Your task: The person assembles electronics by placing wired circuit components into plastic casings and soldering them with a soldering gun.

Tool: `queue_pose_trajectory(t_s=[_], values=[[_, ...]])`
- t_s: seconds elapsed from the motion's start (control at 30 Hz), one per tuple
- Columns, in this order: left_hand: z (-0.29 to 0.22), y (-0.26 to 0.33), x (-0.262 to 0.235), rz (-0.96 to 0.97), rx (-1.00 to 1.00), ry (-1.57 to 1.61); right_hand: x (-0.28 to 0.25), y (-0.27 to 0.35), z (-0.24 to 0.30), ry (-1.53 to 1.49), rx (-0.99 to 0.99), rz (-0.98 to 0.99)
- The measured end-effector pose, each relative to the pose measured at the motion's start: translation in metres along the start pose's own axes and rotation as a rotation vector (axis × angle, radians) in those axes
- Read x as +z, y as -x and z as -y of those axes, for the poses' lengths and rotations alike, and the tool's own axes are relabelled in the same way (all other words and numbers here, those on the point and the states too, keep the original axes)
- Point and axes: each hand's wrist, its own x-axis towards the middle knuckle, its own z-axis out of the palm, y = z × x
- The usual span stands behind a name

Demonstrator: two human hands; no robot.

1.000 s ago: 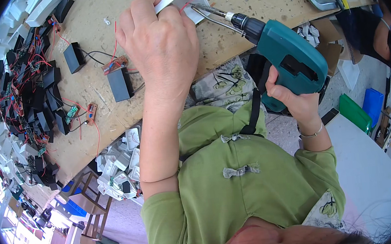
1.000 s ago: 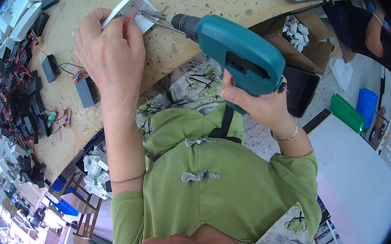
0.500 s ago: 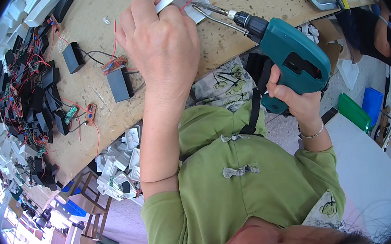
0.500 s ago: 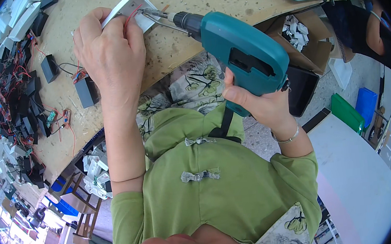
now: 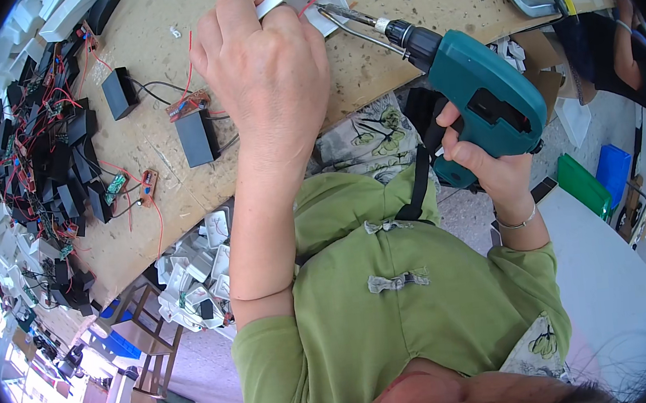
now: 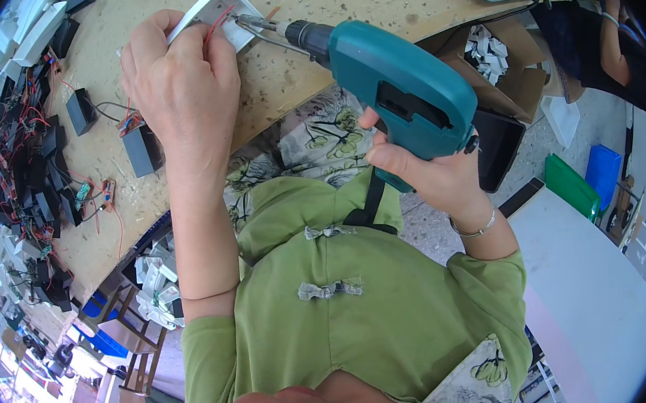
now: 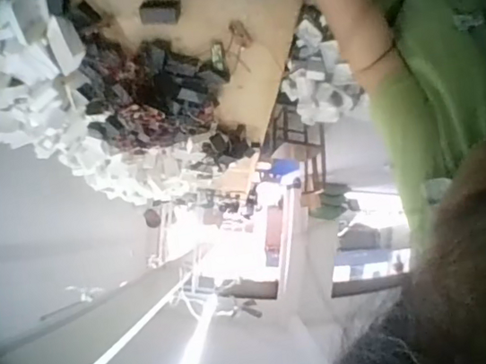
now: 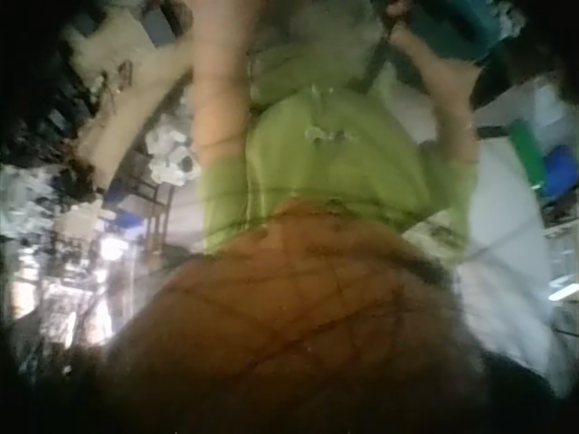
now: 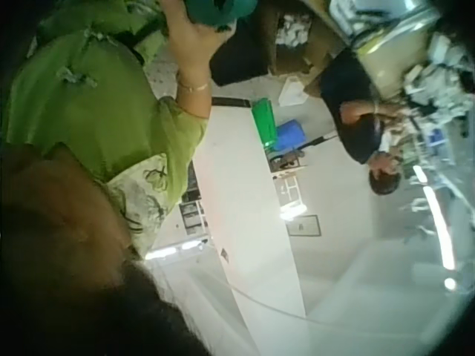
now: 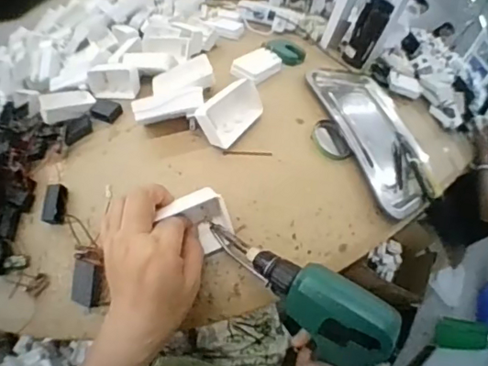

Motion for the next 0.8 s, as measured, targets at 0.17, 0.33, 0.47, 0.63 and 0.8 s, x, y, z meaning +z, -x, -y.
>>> queue_pose_trajectory(t_s=[0.17,0.33,0.47,0.63,0.8], values=[[0.001,0.0,0.001,0.007,-0.006,-0.008,0.005,-0.001,0.006,-0.004,-0.006,-0.024],[0.004,0.0,0.006,-0.031,0.001,0.106,0.002,0.007,0.004,0.22,-0.022,-0.03],[0.007,0.0,0.005,-0.025,-0.006,0.126,-0.005,0.009,-0.001,0.345,-0.044,0.064],[0.006,-0.002,-0.001,0.015,-0.035,0.069,-0.005,0.01,-0.007,0.371,-0.04,0.028],[0.006,-0.001,-0.001,0.004,-0.03,0.069,0.001,0.007,0.0,0.405,-0.057,0.01]])
